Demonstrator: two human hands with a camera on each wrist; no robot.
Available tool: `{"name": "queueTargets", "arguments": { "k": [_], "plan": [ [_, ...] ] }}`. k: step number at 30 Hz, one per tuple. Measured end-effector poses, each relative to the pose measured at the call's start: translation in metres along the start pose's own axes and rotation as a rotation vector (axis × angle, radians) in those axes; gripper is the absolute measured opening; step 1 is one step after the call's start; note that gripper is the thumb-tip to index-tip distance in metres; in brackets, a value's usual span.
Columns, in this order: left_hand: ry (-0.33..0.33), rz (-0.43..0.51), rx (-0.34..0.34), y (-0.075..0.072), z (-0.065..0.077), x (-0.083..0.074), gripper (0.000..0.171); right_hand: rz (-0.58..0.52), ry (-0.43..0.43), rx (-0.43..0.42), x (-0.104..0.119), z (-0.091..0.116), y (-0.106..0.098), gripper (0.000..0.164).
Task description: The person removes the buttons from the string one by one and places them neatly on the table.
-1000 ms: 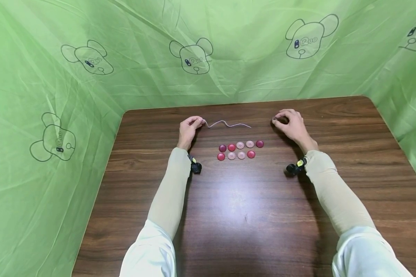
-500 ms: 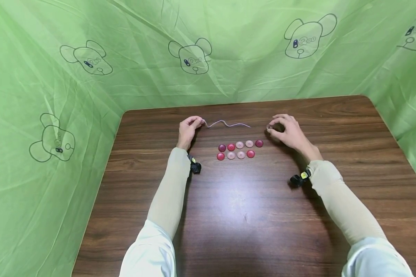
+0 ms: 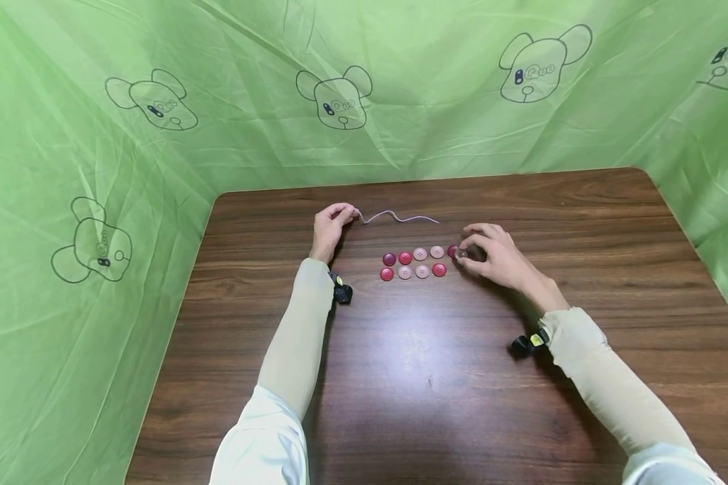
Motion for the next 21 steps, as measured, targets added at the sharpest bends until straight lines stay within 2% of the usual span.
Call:
{"name": "queueTargets", "arguments": {
  "k": [8, 13, 15, 18, 21],
  "plan": [
    [0.016, -0.016, -0.029, -0.002, -0.01, 0.016, 0.027, 0.039, -0.037, 0.031, 0.01, 0.006, 0.008, 0.023],
    [0.023, -0.044, -0.028, -0.003, -0.012, 0.019, 0.027, 0.068, -0.072, 0.045, 0.016, 0.008, 0.013, 0.024],
    [0.023, -0.135, -0.028, -0.005, -0.012, 0.018, 0.025, 0.083, -0.082, 0.05, 0.018, 0.009, 0.015, 0.024],
    [0.041, -0.358, -0.024, -0.006, -0.012, 0.014, 0.021, 0.11, -0.085, 0.059, 0.018, 0.01, 0.017, 0.024],
    [0.087, -0.561, -0.019, -0.005, -0.011, 0.006, 0.018, 0.121, -0.09, 0.06, 0.018, 0.01, 0.018, 0.024]
  ]
}}
Point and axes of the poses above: each hand's wrist, its own z-axis away from the middle knuckle, its own y-axis out of the palm, x = y × z, the point moved 9 cm from there along -z, towards the middle knuckle
